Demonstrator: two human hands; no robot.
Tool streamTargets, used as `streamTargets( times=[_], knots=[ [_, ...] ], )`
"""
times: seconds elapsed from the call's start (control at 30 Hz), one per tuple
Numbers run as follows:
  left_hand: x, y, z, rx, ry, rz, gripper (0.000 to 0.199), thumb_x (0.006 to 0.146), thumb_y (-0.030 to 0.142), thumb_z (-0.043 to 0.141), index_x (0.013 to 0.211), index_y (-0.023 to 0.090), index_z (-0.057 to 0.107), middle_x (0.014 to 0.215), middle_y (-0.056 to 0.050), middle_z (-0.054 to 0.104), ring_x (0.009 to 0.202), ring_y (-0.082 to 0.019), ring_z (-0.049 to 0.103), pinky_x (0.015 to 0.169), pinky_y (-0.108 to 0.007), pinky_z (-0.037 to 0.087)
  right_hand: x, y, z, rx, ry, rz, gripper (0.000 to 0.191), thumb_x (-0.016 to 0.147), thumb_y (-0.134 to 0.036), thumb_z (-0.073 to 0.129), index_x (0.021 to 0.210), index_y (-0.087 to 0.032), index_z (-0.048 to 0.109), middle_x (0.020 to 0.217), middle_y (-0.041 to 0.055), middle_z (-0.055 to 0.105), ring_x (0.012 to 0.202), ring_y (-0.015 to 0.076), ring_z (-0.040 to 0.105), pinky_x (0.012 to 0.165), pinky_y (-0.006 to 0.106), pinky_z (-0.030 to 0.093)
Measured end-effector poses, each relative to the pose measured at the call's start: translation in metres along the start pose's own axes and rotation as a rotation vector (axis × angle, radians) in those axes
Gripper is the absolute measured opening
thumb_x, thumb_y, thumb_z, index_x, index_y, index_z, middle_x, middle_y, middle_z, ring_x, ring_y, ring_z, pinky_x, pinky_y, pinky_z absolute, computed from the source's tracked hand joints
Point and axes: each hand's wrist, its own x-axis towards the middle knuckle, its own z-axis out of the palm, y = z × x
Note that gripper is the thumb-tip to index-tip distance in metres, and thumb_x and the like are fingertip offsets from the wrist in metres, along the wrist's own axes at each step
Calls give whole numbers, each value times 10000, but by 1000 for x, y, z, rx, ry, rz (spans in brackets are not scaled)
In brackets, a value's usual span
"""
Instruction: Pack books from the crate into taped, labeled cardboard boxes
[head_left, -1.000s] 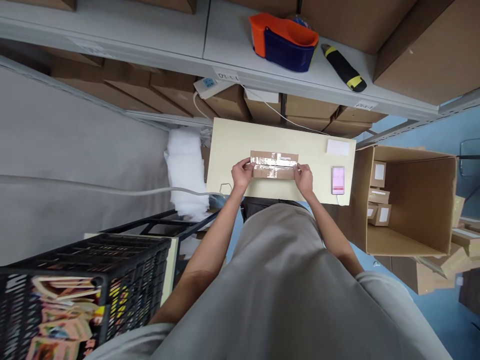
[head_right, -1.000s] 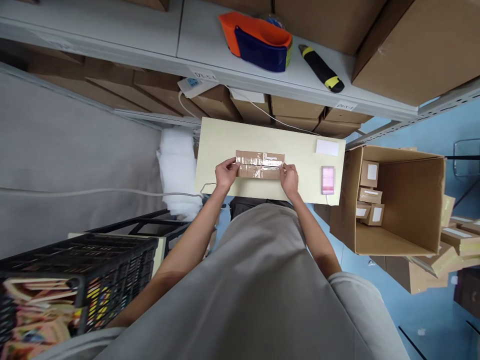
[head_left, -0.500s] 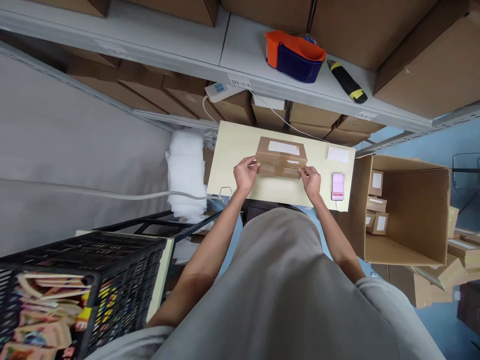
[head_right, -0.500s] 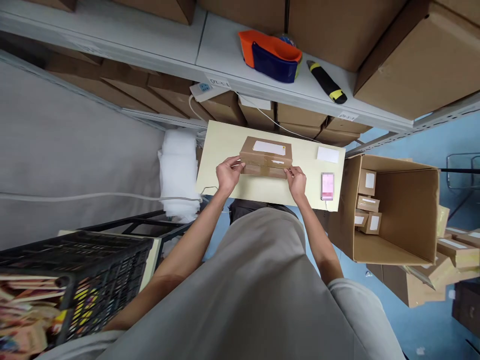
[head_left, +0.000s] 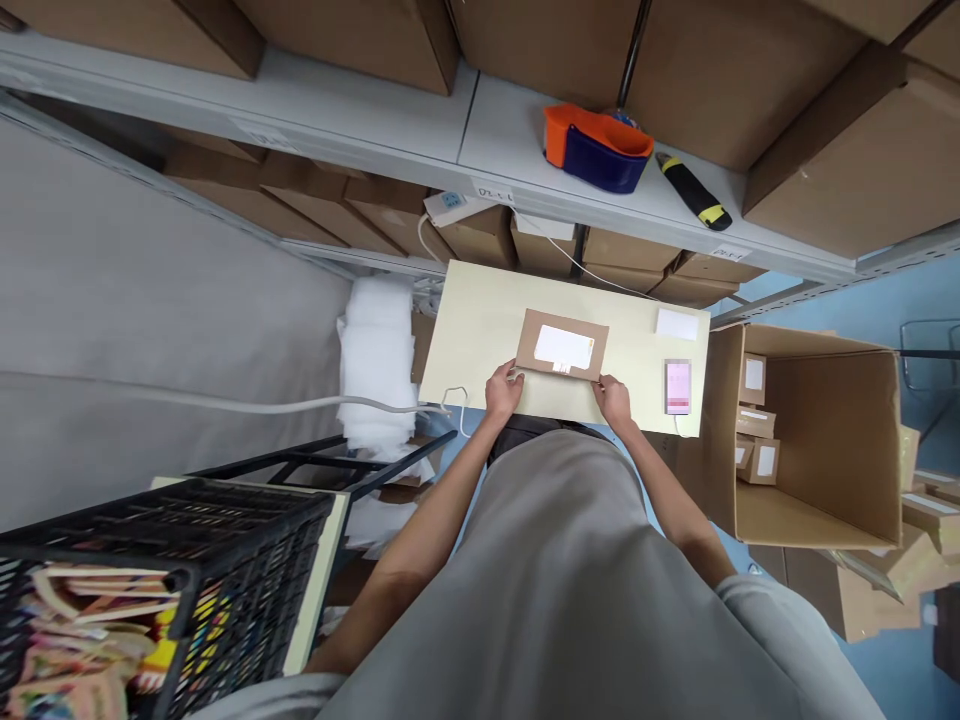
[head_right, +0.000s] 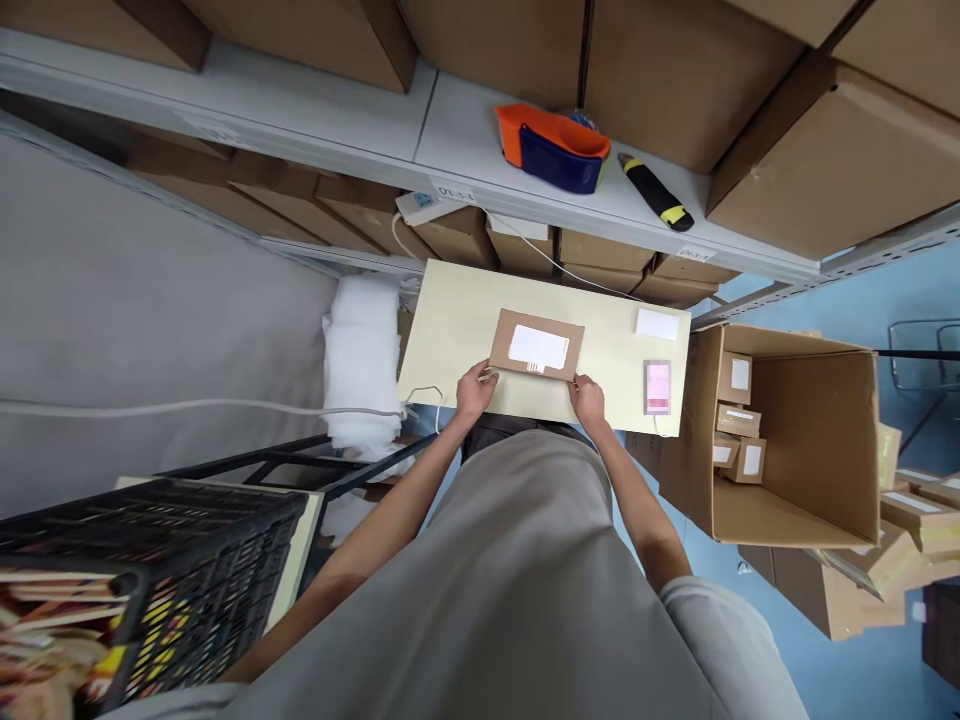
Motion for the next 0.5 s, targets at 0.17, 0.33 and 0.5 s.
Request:
streamTargets(
  times=[0.17,0.33,0.5],
  knots=[
    [28,10,-18,-27,20,-57,830,894,210,758,1690,151,532,1640,-228,671,1401,-338,756,1182,-462,621,9,-27,-4,1,-99,-145,367,1065,-225,688,1418,-187,776,1309,153,860,1145,301,832,976,346,628],
    [49,46,-42,-66,147,93,1040,869,243,812,1788,71,356,1811,-294,436,1701,-414,454,1407,-540,387,43,-44,-78,-42,85,-299,528,1081,-324,620,1560,-110,683,1570,247,723,1491,399,670,1277,547,522],
    [54,125,-48,-143,117,375,924,939,288,774,1786,195,418,1793,-214,505,1694,-401,465,1406,-575,403,100,-101,-198,-98,560,-516,747,1106,-515,532,1755,-161,427,1794,233,475,1695,451,382,1382,704,326]
  ],
)
